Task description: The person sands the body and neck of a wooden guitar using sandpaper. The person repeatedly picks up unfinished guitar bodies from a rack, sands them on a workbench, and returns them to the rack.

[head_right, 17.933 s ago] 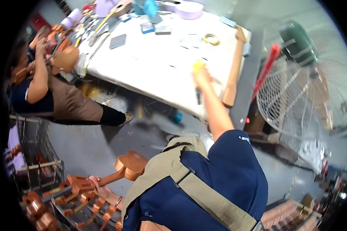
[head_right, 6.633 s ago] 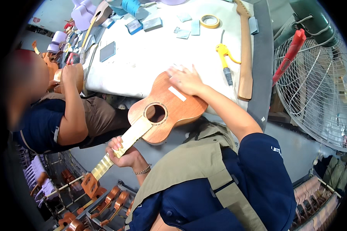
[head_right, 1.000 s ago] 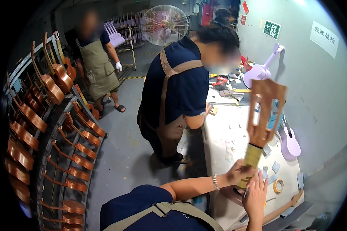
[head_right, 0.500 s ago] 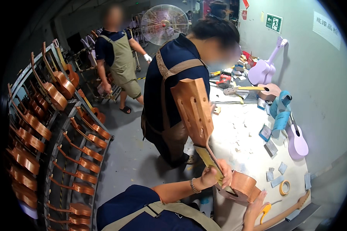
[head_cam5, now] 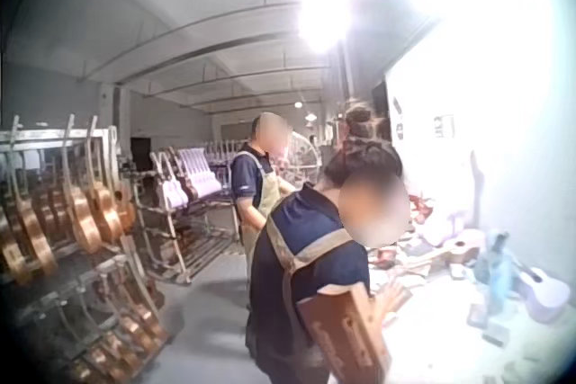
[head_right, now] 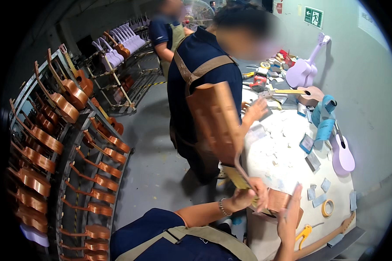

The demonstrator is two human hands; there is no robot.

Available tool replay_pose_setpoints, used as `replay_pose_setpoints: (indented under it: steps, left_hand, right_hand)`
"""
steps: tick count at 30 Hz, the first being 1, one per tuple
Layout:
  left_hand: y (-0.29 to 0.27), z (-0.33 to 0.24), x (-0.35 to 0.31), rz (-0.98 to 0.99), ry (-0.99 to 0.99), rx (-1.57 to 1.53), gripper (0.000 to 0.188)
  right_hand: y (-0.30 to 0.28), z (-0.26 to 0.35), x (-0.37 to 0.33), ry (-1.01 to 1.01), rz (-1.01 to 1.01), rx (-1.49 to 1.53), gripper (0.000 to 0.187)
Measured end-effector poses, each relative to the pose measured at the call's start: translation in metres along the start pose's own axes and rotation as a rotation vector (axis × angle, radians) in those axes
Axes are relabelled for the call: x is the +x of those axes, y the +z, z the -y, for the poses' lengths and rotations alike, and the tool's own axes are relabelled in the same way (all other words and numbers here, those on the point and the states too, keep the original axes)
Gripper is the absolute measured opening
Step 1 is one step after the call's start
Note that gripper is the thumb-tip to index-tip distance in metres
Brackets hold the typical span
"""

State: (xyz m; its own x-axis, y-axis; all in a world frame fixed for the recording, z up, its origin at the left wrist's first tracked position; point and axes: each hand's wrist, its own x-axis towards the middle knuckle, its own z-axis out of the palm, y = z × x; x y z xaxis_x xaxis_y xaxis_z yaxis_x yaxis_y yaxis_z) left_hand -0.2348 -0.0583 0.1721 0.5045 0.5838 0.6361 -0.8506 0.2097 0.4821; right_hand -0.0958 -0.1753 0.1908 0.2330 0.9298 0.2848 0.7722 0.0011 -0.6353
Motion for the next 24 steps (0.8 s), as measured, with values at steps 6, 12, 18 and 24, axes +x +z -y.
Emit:
replay_pose_setpoints:
  steps: [6, 12, 18, 24]
  left_hand:
    - [-0.031, -0.040, -0.034, -0.153, 0.017, 0.008, 0.032]
    - [-0.041, -0.038, -0.054, -0.574, 0.021, 0.206, 0.024]
    - [-0.083, -0.055, -0.111, -1.289, -0.067, 0.111, 0.022]
    - [-0.112, -0.031, -0.141, -1.522, -0.445, 0.223, 0.025]
  right_hand:
    - [0.007, -0.057, -0.042, 0.205, 0.099, -0.261, 0.076]
    - [0.024, -0.023, -0.026, 0.185, 0.067, -0.384, 0.068]
    - [0.032, -0.060, -0.029, 0.466, -0.025, 0.114, 0.062]
    - [0.077, 0.018, -0.013, -0.131, 0.090, -0.346, 0.081]
